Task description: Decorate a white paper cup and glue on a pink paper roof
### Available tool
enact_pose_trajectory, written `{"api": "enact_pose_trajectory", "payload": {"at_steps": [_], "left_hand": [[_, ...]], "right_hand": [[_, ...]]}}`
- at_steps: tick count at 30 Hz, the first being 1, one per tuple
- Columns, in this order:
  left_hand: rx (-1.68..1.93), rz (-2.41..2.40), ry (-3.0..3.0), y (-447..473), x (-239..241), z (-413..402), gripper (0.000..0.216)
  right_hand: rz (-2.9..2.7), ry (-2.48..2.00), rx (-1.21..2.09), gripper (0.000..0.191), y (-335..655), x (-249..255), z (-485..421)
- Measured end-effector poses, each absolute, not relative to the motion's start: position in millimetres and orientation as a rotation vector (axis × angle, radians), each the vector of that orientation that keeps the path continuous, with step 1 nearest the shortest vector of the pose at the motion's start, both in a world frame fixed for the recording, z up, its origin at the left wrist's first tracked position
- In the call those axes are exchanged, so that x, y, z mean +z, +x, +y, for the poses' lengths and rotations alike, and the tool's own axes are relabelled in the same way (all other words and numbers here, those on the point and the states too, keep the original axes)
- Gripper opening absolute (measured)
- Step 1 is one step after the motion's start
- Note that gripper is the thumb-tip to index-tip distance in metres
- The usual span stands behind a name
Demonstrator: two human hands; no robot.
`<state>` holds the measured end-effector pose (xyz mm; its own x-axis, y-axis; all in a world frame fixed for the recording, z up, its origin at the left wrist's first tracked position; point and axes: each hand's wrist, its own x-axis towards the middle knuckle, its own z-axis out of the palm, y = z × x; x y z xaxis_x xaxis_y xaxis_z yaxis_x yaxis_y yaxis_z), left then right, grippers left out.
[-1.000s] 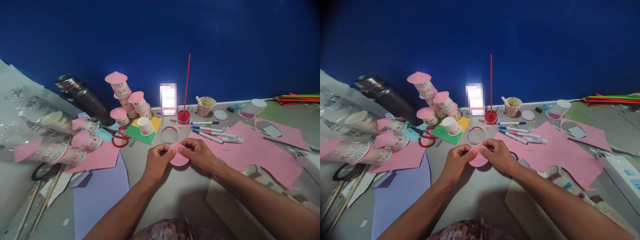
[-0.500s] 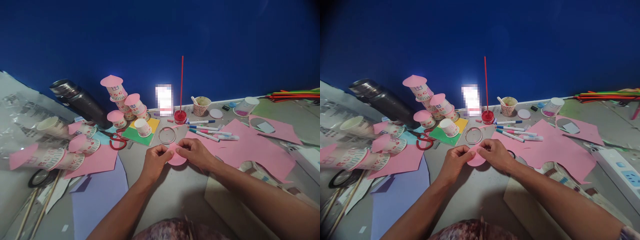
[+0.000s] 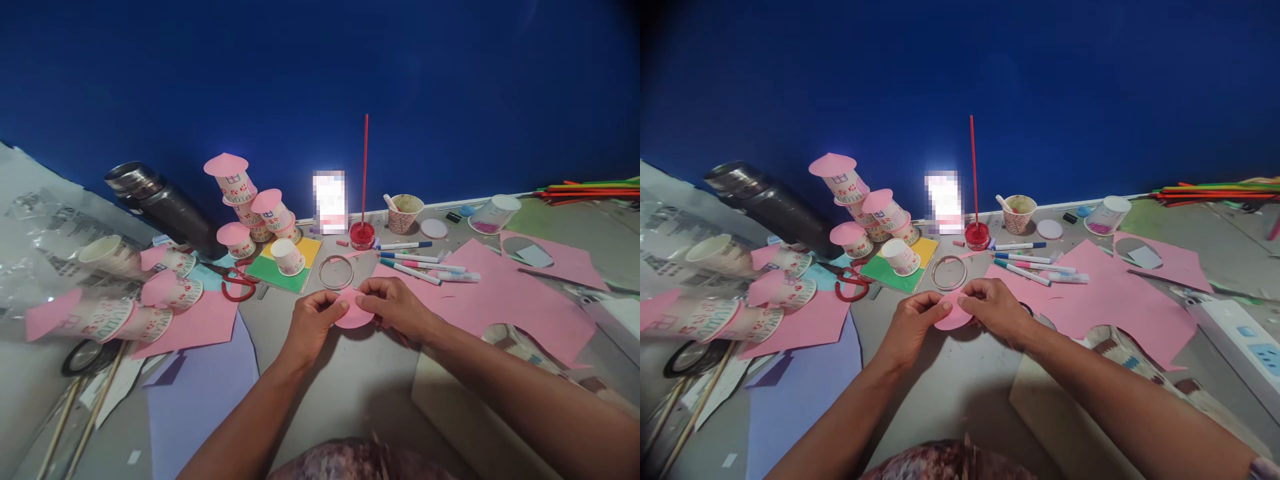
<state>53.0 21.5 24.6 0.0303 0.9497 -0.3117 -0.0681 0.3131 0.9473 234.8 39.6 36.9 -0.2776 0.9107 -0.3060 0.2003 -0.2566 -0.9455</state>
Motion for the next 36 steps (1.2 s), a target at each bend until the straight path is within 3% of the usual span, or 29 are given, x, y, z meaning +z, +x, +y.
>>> {"api": "enact_pose_trajectory", "payload": {"at_steps": [15,22,29,34,36], "left_hand": [[0.998,1.237,1.105,51.0,28.7,22.8,0.030],[1.023,1.300,1.071,43.6,28.3,27.0,0.029],[1.059,1.309,1.057,37.4,29.8,30.7,0.031],[1.059,1.309,1.039,38.8,24.4,32.1,0.030],[1.062,1.313,1.030,38.1,23.2,32.6,0.029]], "right_hand": [[-1.451,-1.418,1.503,0.021,240.2,39.9,44.5],[-1.743,-1.514,1.081,0.022,265.0,77.2,77.5],[-1.654,-1.802,0.353,0.022,310.8,109.5,140.9],[-1.759,-1.869,0.221,0.042,300.5,104.7,176.0],[-1.748,-1.895,0.196,0.039,308.9,107.7,178.7]]}}
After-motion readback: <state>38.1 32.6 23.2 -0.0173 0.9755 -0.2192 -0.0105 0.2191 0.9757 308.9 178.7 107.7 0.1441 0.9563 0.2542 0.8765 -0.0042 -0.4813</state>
